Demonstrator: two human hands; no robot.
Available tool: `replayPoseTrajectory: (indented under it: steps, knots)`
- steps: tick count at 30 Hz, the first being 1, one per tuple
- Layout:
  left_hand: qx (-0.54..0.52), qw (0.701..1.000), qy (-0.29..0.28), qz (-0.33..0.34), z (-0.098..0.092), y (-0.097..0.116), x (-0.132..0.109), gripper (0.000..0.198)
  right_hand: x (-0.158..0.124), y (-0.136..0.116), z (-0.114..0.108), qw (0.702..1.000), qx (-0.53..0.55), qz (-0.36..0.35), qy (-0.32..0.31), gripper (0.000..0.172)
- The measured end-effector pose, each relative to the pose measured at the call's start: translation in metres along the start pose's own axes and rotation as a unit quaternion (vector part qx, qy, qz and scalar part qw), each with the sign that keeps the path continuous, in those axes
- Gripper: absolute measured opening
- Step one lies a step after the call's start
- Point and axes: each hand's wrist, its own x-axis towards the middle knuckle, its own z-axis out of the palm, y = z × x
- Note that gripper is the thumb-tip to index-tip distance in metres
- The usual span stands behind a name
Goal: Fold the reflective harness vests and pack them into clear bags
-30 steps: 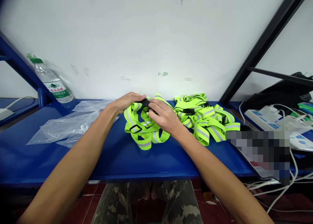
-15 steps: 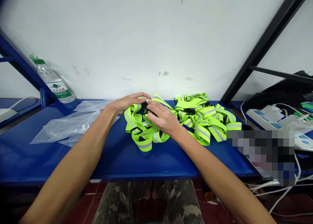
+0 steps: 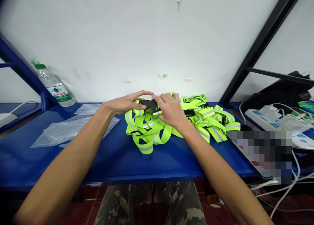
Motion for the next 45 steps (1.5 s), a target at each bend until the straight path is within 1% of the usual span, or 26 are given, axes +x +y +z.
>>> replayPoseTrajectory:
  steps: [2,5,8,10,11,13,15,16,17,19,21,22,23,25,27,31,33,35,36,38,39,41,43,44,45]
  knots:
    - [0.064,0.998,-0.009,-0.008,-0.005,0.007,-0.001,0.076,0.001,0.007,-0.004,0.999,-0.015,0.027,-0.033,0.05]
    - [0.144,0.989,-0.006,-0.013,-0.011,0.012,0.0,0.081,0.001,0.017,-0.007,0.996,-0.015,0.069,-0.048,0.041]
    - [0.203,0.978,0.033,-0.028,-0.01,0.01,0.003,0.079,0.001,0.025,-0.01,0.989,0.027,0.133,-0.066,0.041]
    - [0.209,0.973,0.079,-0.054,-0.006,0.006,0.005,0.073,0.001,0.028,-0.013,0.98,0.075,0.163,-0.084,0.045]
    - [0.199,0.972,0.105,-0.066,-0.003,0.003,0.007,0.069,0.001,0.029,-0.014,0.976,0.11,0.16,-0.096,0.048]
    - [0.174,0.969,0.157,-0.074,0.004,-0.005,0.01,0.061,0.0,0.027,-0.017,0.963,0.204,0.124,-0.126,0.059]
    - [0.155,0.966,0.197,-0.064,0.01,-0.014,0.015,0.055,-0.001,0.021,-0.017,0.938,0.299,0.094,-0.151,0.069]
    - [0.143,0.967,0.205,-0.054,0.013,-0.019,0.017,0.053,-0.001,0.017,-0.015,0.927,0.328,0.099,-0.152,0.07]
    - [0.129,0.969,0.207,-0.041,0.015,-0.023,0.019,0.051,-0.001,0.013,-0.013,0.922,0.341,0.111,-0.146,0.067]
    - [0.102,0.974,0.203,-0.011,0.02,-0.029,0.022,0.042,0.0,0.005,-0.006,0.924,0.335,0.126,-0.133,0.055]
    - [0.085,0.978,0.19,0.01,0.023,-0.031,0.021,0.037,0.001,0.001,0.001,0.933,0.316,0.113,-0.129,0.045]
    - [0.08,0.981,0.178,0.013,0.025,-0.03,0.02,0.039,0.001,0.0,0.004,0.937,0.308,0.103,-0.129,0.044]
    - [0.075,0.984,0.164,0.011,0.026,-0.028,0.018,0.045,0.002,-0.001,0.006,0.94,0.302,0.099,-0.125,0.044]
    - [0.073,0.989,0.131,0.0,0.028,-0.025,0.014,0.066,0.003,0.001,0.007,0.946,0.29,0.1,-0.107,0.042]
    - [0.094,0.99,0.106,-0.005,0.027,-0.024,0.011,0.082,0.003,0.005,0.005,0.952,0.275,0.096,-0.097,0.04]
    - [0.134,0.989,0.065,-0.009,0.018,-0.029,0.008,0.089,0.003,0.015,-0.001,0.959,0.243,0.082,-0.125,0.039]
    - [0.164,0.985,0.049,-0.024,0.013,-0.03,0.006,0.092,0.002,0.019,-0.001,0.959,0.238,0.08,-0.132,0.037]
    - [0.213,0.975,0.046,-0.049,0.007,-0.029,0.004,0.094,0.001,0.022,-0.001,0.963,0.23,0.077,-0.116,0.035]
    - [0.241,0.967,0.054,-0.061,0.004,-0.027,0.003,0.092,0.001,0.023,-0.002,0.966,0.224,0.075,-0.104,0.035]
    - [0.283,0.952,0.095,-0.068,-0.002,-0.024,0.002,0.08,-0.001,0.025,-0.004,0.972,0.208,0.071,-0.088,0.04]
    - [0.289,0.946,0.131,-0.06,-0.005,-0.022,0.002,0.072,-0.002,0.027,-0.006,0.973,0.2,0.069,-0.096,0.044]
    - [0.27,0.935,0.23,-0.019,-0.009,-0.02,0.003,0.06,-0.003,0.032,-0.011,0.966,0.193,0.069,-0.156,0.052]
    - [0.22,0.92,0.324,0.023,-0.011,-0.014,0.007,0.054,-0.005,0.038,-0.015,0.947,0.202,0.077,-0.238,0.054]
    - [0.187,0.916,0.353,0.033,-0.009,-0.01,0.008,0.051,-0.006,0.041,-0.016,0.938,0.212,0.079,-0.264,0.055]
    - [0.15,0.917,0.367,0.035,-0.007,-0.005,0.01,0.047,-0.006,0.042,-0.016,0.933,0.226,0.076,-0.27,0.057]
